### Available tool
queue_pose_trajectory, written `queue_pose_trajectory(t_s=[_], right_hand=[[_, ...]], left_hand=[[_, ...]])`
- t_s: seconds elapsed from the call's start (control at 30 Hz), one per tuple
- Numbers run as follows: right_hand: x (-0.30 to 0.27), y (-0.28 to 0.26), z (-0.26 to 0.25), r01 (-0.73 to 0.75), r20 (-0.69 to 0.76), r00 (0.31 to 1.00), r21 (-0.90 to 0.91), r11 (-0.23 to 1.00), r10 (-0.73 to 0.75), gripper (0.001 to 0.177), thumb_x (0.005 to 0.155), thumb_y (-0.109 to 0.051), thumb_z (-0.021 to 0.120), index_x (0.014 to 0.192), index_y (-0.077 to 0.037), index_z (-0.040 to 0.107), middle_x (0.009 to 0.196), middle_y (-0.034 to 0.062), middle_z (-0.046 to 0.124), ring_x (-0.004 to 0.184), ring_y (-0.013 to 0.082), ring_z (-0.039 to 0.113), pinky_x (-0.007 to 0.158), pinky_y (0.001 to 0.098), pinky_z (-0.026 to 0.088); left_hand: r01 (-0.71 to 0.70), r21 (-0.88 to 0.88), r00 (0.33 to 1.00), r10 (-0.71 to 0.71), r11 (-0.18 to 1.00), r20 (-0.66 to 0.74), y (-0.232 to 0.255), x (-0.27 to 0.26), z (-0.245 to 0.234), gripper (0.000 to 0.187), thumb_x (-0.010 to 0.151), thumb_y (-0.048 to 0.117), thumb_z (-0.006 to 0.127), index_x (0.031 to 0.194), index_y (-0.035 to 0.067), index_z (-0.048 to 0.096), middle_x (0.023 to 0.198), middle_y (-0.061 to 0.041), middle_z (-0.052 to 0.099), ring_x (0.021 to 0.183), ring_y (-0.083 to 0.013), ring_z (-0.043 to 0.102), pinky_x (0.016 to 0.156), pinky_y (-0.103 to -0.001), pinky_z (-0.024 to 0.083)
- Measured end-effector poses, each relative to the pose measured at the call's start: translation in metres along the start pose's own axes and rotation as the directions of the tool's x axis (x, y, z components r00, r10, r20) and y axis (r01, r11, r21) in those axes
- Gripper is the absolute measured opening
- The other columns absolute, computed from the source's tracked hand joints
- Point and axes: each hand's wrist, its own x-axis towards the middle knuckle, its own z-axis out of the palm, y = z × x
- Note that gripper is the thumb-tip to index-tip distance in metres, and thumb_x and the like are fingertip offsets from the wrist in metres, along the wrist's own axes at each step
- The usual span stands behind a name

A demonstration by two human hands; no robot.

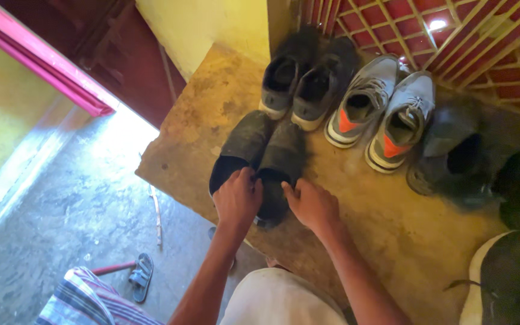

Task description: The person arranges multiple pairs of shoes and sandals on a wooden bench. They pick up each pair, reposition them, and align them neatly in a row.

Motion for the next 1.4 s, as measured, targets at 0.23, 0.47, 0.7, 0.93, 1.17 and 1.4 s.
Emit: queue_pose_trajectory(t_s=[0.23,0.47,0.7,0.93,1.17,1.4], right_hand=[[-0.004,0.005,0.012,0.037,-0.084,0.996,0.02,0.999,-0.035,0.029,0.101,-0.034,0.051,0.091,-0.01,0.062,0.081,0.0214,0.07,0.081,0.0476,0.067,0.072,0.0593,0.051],[-0.046,0.028,-0.018,0.026,-0.199,0.98,0.082,0.996,-0.009,0.03,0.101,-0.033,0.049,0.088,-0.009,0.06,0.082,0.0202,0.07,0.08,0.0474,0.066,0.07,0.0594,0.049],[-0.106,0.082,-0.058,-0.212,-0.16,0.963,0.057,0.976,0.218,0.033,0.103,-0.04,0.047,0.093,-0.011,0.062,0.09,0.0188,0.072,0.087,0.0463,0.066,0.076,0.0593,0.048],[-0.159,0.153,-0.08,-0.296,-0.311,0.896,0.112,0.949,0.316,0.032,0.1,-0.039,0.048,0.094,-0.012,0.063,0.09,0.0183,0.072,0.084,0.0481,0.066,0.075,0.0586,0.05],[-0.202,0.182,-0.104,-0.501,-0.169,0.852,0.008,0.865,0.495,0.032,0.101,-0.041,0.047,0.097,-0.015,0.065,0.09,0.0176,0.074,0.087,0.0458,0.069,0.079,0.0592,0.052],[-0.217,0.203,-0.103,-0.557,-0.256,0.805,-0.019,0.83,0.535,0.029,0.098,-0.041,0.048,0.097,-0.017,0.064,0.09,0.0184,0.074,0.083,0.0473,0.07,0.076,0.06,0.053]], left_hand=[[0.065,0.013,0.994,-0.066,0.998,0.091,0.002,0.008,-0.001,0.017,0.085,0.03,0.071,0.089,0.013,0.074,0.089,-0.008,0.076,0.08,-0.0356,0.072,0.065,-0.052,0.053],[0.042,-0.087,0.983,-0.026,0.995,0.181,0.037,-0.004,-0.011,0.024,0.079,0.036,0.075,0.087,0.013,0.077,0.083,-0.007,0.076,0.077,-0.0336,0.073,0.066,-0.048,0.055],[-0.124,-0.226,0.968,0.167,0.966,0.185,0.096,-0.048,0.024,0.02,0.083,0.032,0.074,0.077,0.013,0.075,0.08,-0.004,0.076,0.071,-0.0305,0.072,0.061,-0.044,0.055],[-0.241,-0.414,0.919,0.343,0.878,0.192,0.157,-0.098,0.066,0.018,0.084,0.027,0.075,0.075,0.011,0.073,0.077,-0.007,0.074,0.068,-0.0305,0.071,0.059,-0.043,0.055],[-0.286,-0.477,0.874,0.43,0.831,0.226,0.189,-0.138,0.081,0.018,0.087,0.024,0.074,0.076,0.009,0.071,0.077,-0.008,0.073,0.067,-0.0307,0.071,0.058,-0.042,0.056],[-0.31,-0.519,0.848,0.478,0.797,0.228,0.21,-0.153,0.101,0.016,0.087,0.022,0.074,0.079,0.009,0.074,0.08,-0.01,0.073,0.067,-0.0323,0.071,0.059,-0.043,0.056]])
